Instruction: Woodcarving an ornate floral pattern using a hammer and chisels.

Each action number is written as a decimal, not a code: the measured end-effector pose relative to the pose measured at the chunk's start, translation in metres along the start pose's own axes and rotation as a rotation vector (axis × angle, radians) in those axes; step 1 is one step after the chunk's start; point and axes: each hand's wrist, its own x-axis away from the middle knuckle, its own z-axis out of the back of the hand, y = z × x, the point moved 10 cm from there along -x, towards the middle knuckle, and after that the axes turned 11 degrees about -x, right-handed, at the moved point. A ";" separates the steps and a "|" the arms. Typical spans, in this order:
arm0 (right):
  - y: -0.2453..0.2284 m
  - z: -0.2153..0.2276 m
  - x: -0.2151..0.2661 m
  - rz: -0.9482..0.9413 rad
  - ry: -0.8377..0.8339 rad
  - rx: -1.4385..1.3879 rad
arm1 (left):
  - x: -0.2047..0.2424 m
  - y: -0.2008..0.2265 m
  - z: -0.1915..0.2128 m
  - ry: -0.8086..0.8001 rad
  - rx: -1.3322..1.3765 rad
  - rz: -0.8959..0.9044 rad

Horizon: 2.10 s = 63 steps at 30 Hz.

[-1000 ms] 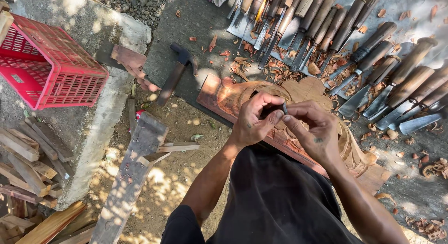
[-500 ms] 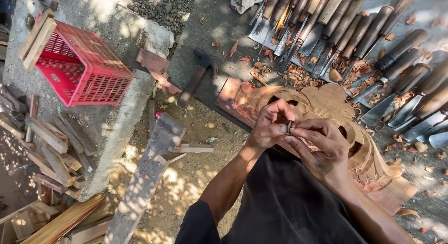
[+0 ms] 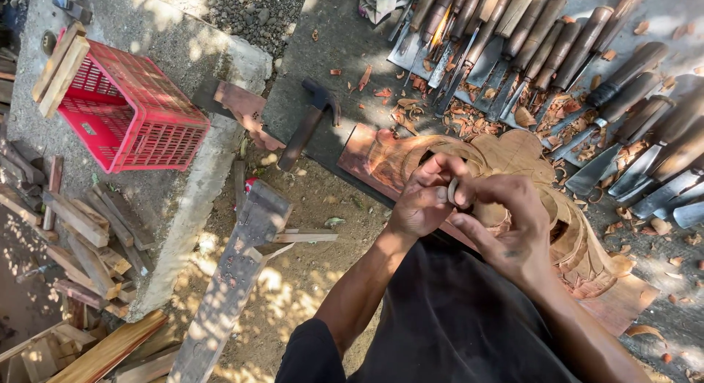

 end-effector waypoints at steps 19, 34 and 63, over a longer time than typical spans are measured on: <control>0.096 -0.003 0.070 -0.475 -0.216 0.113 | -0.003 0.001 -0.026 0.018 -0.013 0.011; 0.104 0.004 0.117 -0.738 -0.301 -0.006 | 0.008 -0.002 -0.052 -0.185 0.005 0.117; 0.071 0.052 0.222 -0.292 0.937 -0.507 | 0.029 0.229 0.269 0.266 -2.226 -0.045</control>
